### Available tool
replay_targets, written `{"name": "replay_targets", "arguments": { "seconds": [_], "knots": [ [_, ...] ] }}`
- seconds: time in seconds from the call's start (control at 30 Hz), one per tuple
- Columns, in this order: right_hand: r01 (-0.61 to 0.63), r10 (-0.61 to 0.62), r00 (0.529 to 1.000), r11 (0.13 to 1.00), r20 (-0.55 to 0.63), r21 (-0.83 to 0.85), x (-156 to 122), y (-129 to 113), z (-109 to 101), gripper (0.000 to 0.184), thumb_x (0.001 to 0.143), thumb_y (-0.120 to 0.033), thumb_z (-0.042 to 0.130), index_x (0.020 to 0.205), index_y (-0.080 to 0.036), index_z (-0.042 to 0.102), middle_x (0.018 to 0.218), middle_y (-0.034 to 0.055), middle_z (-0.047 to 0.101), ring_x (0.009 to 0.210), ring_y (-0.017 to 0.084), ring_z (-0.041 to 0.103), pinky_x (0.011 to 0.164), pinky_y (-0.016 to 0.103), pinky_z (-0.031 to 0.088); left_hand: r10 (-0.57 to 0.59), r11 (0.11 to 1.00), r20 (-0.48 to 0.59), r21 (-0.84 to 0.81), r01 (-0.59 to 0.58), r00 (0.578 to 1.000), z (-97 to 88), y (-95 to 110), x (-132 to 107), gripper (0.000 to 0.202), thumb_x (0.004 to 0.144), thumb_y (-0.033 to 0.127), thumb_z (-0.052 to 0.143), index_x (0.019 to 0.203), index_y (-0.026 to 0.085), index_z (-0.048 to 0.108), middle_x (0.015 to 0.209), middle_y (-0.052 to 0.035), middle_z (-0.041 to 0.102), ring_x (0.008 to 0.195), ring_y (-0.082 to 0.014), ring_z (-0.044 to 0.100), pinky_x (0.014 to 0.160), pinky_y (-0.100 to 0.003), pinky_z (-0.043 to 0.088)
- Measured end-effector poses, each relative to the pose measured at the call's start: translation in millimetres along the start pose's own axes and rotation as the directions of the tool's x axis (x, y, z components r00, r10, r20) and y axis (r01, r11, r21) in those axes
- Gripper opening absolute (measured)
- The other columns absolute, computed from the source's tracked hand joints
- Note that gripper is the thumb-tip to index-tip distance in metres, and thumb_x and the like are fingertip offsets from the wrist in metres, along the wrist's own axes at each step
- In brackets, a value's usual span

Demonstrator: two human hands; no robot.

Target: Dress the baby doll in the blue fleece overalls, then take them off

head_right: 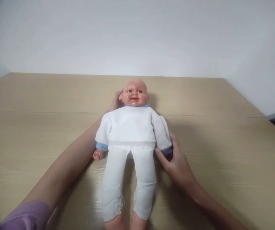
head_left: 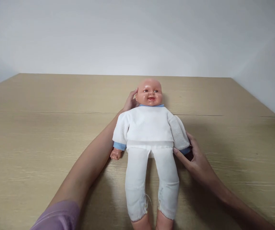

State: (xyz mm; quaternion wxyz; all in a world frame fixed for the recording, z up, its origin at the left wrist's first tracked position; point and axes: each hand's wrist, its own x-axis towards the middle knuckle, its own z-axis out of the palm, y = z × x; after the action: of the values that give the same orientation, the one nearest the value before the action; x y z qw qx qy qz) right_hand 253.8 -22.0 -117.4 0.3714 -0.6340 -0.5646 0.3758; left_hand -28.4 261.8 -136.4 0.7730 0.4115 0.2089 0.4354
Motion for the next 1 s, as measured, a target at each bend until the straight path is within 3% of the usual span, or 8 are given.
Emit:
{"name": "replay_targets", "arguments": {
  "seconds": [0.1,0.3,0.47,0.8,1.0],
  "knots": [
    [0.06,-0.06,0.998,0.997,0.006,-0.039,-2,4,1,0.093,0.102,-0.068,0.081,0.178,-0.034,0.04,0.177,0.0169,0.06,0.158,0.041,0.065,0.134,0.065,0.051,-0.027,0.999,-0.009,0.034,0.027,1.0,-6.6,0,3,0.084,0.096,0.086,0.065,0.151,0.024,0.077,0.143,-0.0109,0.086,0.161,-0.0479,0.062,0.147,-0.065,0.036],
    [0.199,-0.205,0.979,0.96,-0.01,-0.197,-4,8,3,0.108,0.1,-0.067,0.083,0.186,-0.034,0.027,0.191,0.016,0.04,0.175,0.046,0.044,0.141,0.069,0.042,-0.025,0.998,-0.03,0.052,0.027,0.999,-3.3,-3,4,0.084,0.099,0.084,0.068,0.153,0.021,0.076,0.138,-0.014,0.087,0.159,-0.0502,0.064,0.144,-0.068,0.041],
    [0.175,-0.181,0.984,0.963,-0.01,-0.205,-2,6,2,0.105,0.103,-0.065,0.08,0.187,-0.035,0.025,0.19,0.0164,0.041,0.174,0.044,0.046,0.141,0.069,0.042,-0.01,0.999,-0.013,0.053,0.01,1.0,2.2,0,0,0.081,0.1,0.083,0.069,0.151,0.02,0.078,0.136,-0.0136,0.088,0.16,-0.0485,0.064,0.145,-0.064,0.041],
    [0.237,-0.254,0.966,0.941,-0.044,-0.24,-2,11,5,0.097,0.105,-0.064,0.077,0.184,-0.031,0.031,0.184,0.0195,0.047,0.169,0.045,0.052,0.136,0.07,0.049,-0.015,0.995,-0.054,0.1,0.021,0.998,8.5,4,-6,0.082,0.101,0.084,0.068,0.151,0.02,0.079,0.14,-0.0145,0.087,0.158,-0.0474,0.066,0.144,-0.063,0.044],
    [0.25,-0.27,0.961,0.936,-0.05,-0.247,0,13,5,0.095,0.105,-0.061,0.078,0.182,-0.031,0.033,0.184,0.0198,0.046,0.167,0.045,0.053,0.135,0.069,0.051,0.041,0.996,-0.04,0.085,-0.037,0.998,14.7,7,-10,0.073,0.103,0.075,0.072,0.151,0.021,0.078,0.14,-0.0137,0.087,0.158,-0.048,0.066,0.144,-0.063,0.044]
  ]
}}
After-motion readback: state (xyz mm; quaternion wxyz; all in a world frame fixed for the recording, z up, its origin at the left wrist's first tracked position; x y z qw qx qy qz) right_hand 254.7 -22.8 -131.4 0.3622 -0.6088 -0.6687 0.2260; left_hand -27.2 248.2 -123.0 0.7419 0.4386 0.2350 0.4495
